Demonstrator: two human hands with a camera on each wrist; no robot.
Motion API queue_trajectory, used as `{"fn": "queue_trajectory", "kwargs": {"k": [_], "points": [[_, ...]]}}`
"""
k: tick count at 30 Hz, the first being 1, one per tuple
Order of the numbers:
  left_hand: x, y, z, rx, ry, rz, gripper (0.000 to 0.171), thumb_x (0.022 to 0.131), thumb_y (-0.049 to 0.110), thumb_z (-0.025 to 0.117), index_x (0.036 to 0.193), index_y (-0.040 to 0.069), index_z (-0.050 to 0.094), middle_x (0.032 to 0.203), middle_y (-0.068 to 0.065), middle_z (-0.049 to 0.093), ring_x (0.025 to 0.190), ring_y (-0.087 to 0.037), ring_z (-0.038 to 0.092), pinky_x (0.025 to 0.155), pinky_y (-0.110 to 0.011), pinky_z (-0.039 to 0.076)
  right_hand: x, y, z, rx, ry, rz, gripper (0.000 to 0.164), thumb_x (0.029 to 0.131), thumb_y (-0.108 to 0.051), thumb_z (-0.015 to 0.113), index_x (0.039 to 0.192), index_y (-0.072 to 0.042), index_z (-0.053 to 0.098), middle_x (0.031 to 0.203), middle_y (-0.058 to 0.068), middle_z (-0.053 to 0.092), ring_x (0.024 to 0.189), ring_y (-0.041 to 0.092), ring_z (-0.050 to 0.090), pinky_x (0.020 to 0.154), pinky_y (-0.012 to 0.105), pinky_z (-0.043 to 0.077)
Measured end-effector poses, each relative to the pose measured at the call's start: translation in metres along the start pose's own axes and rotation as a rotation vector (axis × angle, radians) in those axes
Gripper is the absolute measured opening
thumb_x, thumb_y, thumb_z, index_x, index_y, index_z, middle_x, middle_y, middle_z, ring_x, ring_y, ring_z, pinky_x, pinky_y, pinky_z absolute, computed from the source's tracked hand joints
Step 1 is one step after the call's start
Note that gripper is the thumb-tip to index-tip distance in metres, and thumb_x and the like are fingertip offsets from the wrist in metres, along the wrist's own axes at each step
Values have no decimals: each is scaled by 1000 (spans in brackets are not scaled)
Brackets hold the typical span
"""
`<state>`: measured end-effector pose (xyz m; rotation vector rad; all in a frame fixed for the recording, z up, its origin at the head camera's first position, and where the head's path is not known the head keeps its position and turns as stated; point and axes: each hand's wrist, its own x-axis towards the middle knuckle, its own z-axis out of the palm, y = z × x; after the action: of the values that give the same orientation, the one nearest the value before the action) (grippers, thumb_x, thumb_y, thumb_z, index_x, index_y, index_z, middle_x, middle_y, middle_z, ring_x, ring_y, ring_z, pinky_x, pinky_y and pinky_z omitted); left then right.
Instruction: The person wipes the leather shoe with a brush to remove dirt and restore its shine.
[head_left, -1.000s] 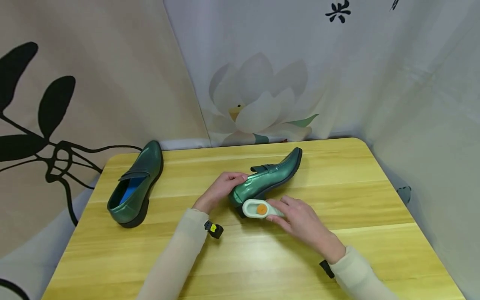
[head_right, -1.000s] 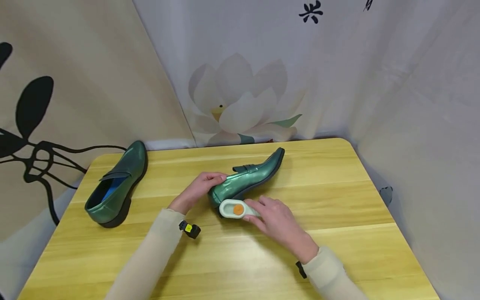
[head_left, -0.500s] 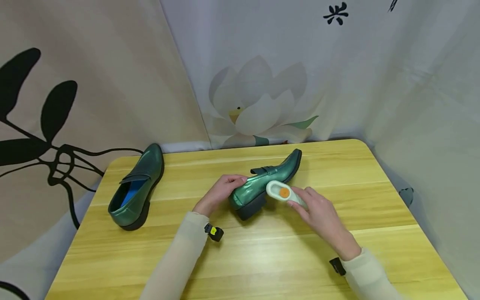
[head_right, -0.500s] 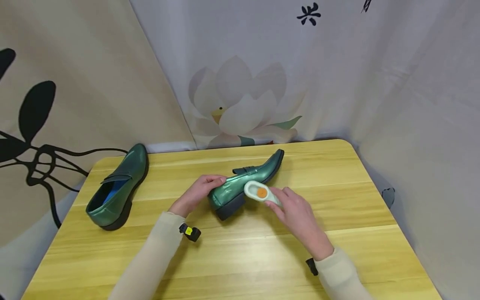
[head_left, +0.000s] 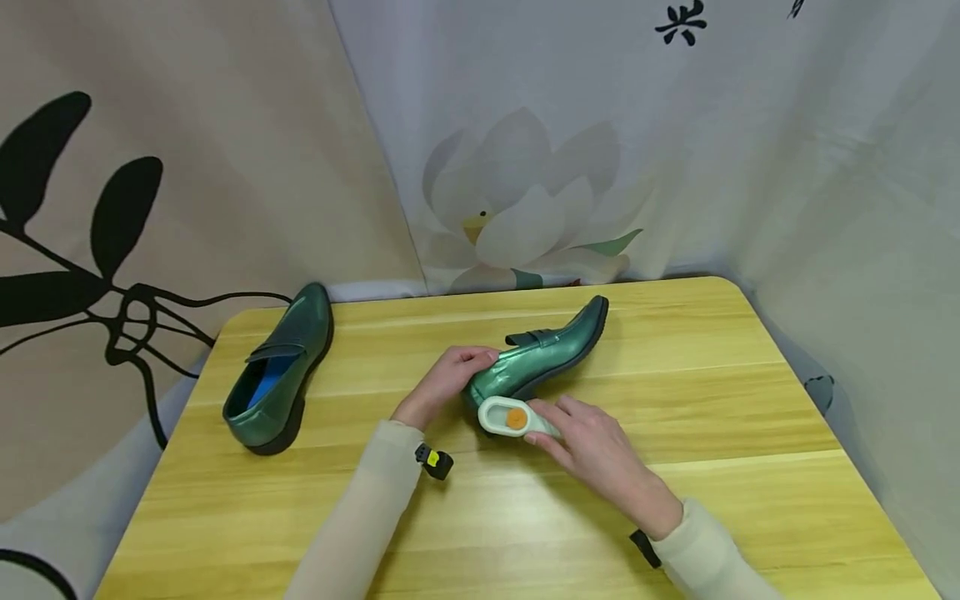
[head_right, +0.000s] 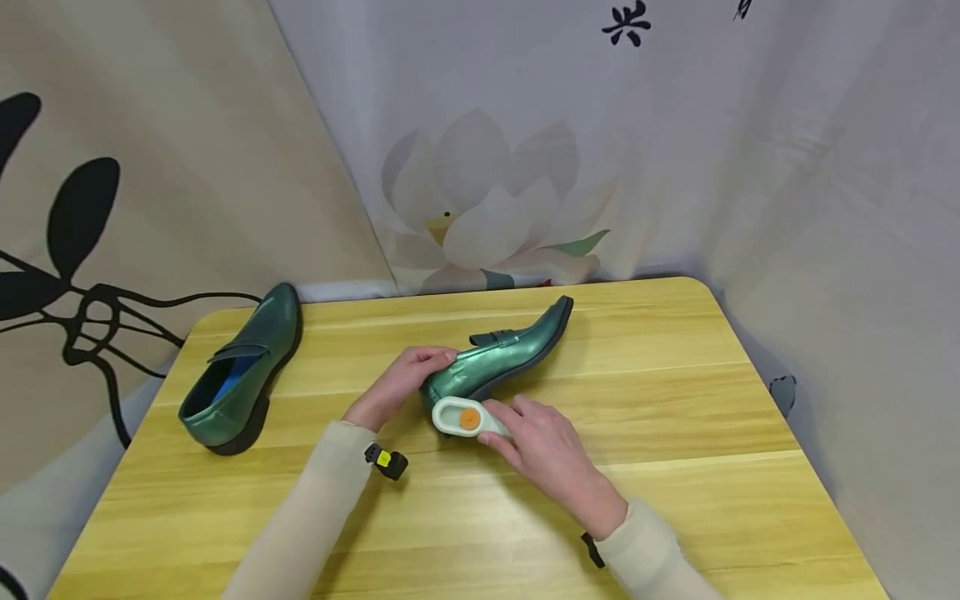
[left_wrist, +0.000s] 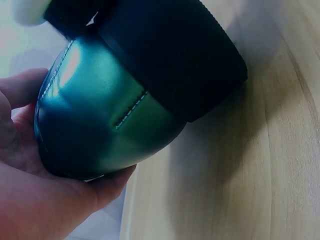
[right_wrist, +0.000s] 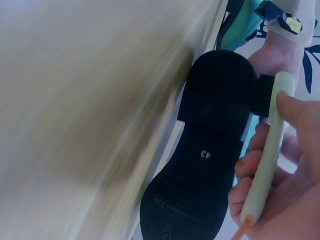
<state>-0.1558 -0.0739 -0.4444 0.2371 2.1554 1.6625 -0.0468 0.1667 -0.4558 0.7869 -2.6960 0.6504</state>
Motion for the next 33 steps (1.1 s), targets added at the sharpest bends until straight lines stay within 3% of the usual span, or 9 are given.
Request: {"fn": "queue_trajectory", "kwargs": {"k": [5,11,21,29,33], "points": [[1,-1,0,2,-15,10,36,107,25,57,126,-1,73,137,-14,66,132,-30,56,116,-47,37,-3,10,-6,5,-31,53,39,95,-39,76,127,-18,70,89,-7,58,69,8,48,58,26,40],[1,-1,0,-8,-7,4,35,107,25,57,125,-1,73,138,-14,65,135,-31,54,116,-47,36,-13,38,-15,-16,50,184,41,95,-31,77,128,-8,69,91,1,61,70,13,48,60,30,42],[2,-1,3,-6,-13,24,36,107,25,58,127,-1,72,139,-16,65,135,-32,54,117,-47,36,-10,23,-10,-19,-4,81,39,94,-36,77,126,-14,69,90,-3,60,70,10,48,59,27,41],[2,-2,3,2,5,14,34,108,25,57,125,1,74,138,-13,66,134,-31,54,116,-48,37,-19,58,-28,-61,115,216,43,91,-22,81,129,-7,68,85,4,59,64,15,46,55,31,40],[2,-3,1,2,0,20,35,108,25,56,126,-1,73,140,-15,64,137,-33,52,117,-48,35,-20,62,-28,-63,132,215,43,91,-21,81,129,-5,67,84,4,60,62,14,45,54,29,40]]}}
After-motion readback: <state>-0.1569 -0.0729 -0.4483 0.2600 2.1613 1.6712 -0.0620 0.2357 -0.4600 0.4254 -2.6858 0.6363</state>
